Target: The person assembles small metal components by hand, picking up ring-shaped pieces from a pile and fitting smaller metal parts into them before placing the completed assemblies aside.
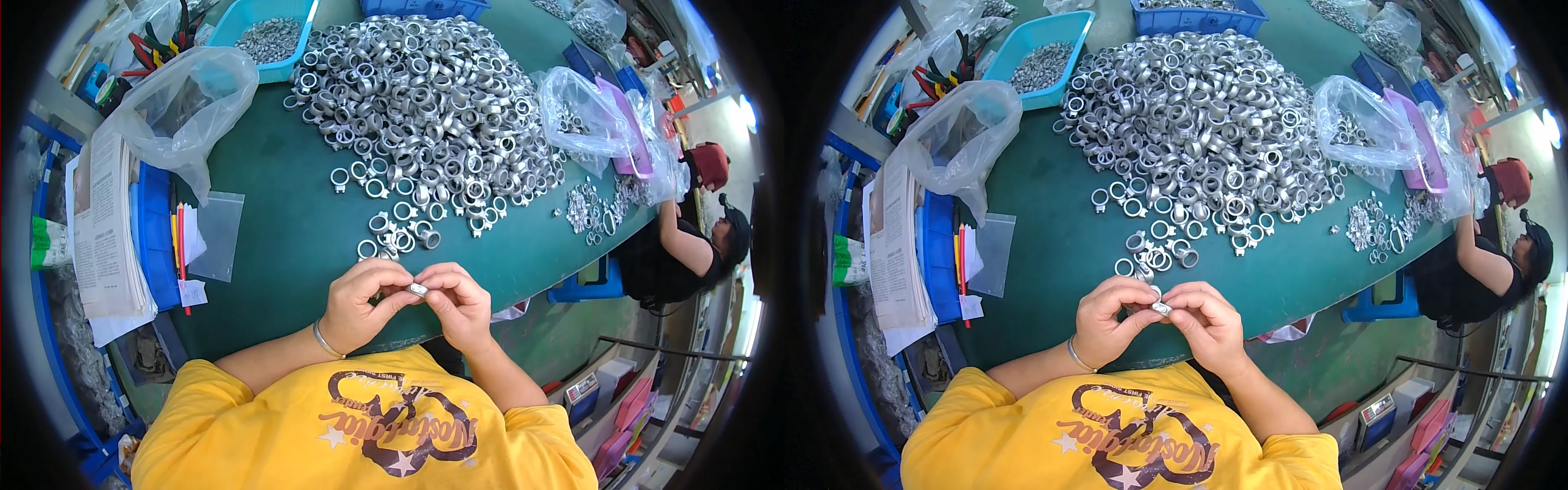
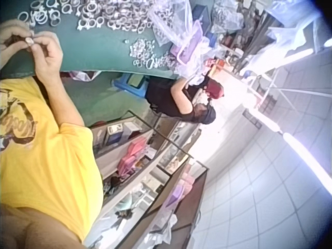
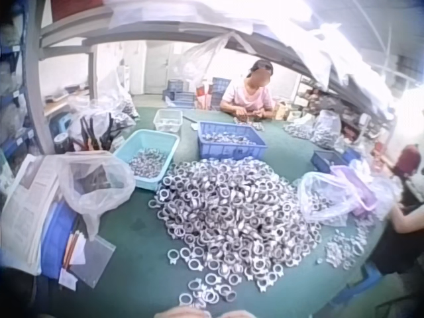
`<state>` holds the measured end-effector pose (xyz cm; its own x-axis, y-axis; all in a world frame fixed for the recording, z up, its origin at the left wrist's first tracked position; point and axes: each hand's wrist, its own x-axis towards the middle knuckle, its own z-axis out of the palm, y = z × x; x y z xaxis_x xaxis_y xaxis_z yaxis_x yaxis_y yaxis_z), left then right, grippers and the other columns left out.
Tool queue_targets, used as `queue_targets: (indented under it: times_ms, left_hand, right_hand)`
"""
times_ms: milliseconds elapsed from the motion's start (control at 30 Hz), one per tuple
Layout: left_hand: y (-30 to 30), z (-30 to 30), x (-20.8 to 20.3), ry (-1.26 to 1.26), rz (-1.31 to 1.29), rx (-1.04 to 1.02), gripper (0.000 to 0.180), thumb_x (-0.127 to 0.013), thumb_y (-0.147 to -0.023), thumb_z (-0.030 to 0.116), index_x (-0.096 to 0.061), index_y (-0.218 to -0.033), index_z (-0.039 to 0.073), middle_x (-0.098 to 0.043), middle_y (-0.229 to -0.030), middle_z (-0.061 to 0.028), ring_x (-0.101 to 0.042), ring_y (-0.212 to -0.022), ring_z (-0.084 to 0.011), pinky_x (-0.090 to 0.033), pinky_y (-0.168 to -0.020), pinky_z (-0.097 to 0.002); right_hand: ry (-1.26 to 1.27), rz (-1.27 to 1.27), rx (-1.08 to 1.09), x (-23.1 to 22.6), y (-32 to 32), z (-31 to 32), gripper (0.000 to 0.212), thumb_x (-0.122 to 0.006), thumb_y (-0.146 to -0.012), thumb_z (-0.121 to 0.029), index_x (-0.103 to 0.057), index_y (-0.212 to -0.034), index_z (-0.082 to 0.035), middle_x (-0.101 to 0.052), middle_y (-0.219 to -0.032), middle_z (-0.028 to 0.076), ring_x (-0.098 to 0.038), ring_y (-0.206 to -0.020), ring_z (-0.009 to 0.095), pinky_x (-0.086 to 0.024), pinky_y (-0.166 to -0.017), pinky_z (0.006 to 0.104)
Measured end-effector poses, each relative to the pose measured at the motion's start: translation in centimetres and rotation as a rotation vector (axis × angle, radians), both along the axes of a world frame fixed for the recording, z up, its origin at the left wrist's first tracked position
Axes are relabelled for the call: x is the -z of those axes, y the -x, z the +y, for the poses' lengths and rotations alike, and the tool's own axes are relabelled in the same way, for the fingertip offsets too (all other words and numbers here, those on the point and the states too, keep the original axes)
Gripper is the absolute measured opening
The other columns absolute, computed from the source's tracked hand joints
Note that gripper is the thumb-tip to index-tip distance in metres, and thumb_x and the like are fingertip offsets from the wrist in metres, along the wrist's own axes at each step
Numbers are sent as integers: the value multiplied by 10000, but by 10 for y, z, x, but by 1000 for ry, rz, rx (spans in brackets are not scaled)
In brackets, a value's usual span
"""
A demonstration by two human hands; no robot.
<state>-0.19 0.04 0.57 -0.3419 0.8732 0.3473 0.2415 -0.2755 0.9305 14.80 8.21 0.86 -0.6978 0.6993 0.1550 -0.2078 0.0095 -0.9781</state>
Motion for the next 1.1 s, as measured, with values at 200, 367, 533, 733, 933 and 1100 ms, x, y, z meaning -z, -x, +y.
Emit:
queue_targets:
  times_ms: [200,367,533,733,933,1100]
  left_hand:
    - [0,0,-5,6,8,31,193,-702,-731,-11,-610,-900,5,-590,-903,-85,-599,-709,-119,-495,-619,-198]
    - [-4,-4,4,54,-224,43,80,-582,-828,-39,-585,-908,-36,-541,-956,-87,-594,-737,-112,-489,-634,-197]
    - [-3,-3,5,100,-284,38,64,-583,-834,-24,-580,-897,-36,-536,-935,-76,-574,-705,-102,-476,-608,-193]
    - [-1,-2,-3,142,-97,107,111,-686,-760,23,-630,-853,5,-552,-857,-40,-546,-675,-84,-445,-574,-187]
    - [-4,-1,-2,37,73,30,147,-733,-683,17,-656,-804,48,-579,-793,-34,-553,-658,-134,-444,-574,-234]
    - [-4,-3,0,43,0,27,170,-697,-740,12,-622,-893,21,-576,-805,-56,-572,-695,-125,-472,-603,-219]
  right_hand:
    - [-2,-114,103,3,-2,-6,164,-543,-860,25,-564,-1018,62,-596,-929,109,-604,-775,146,-512,-702,244]
    - [405,-122,38,-3,0,-3,227,-476,-895,4,-510,-1112,62,-635,-907,139,-620,-673,145,-522,-608,237]
    - [563,-115,10,-6,-2,2,207,-485,-888,5,-521,-1086,51,-635,-913,131,-596,-635,117,-503,-568,215]
    - [-108,-190,160,3,1,-13,198,-520,-842,77,-552,-1032,35,-613,-897,72,-596,-756,94,-495,-673,219]
    - [105,-133,121,-3,3,-9,181,-513,-889,-13,-561,-1058,31,-615,-949,79,-581,-830,104,-489,-703,236]
    - [426,136,-102,1,-6,1,241,-552,-865,-17,-521,-1102,19,-583,-1064,141,-573,-905,166,-489,-756,270]
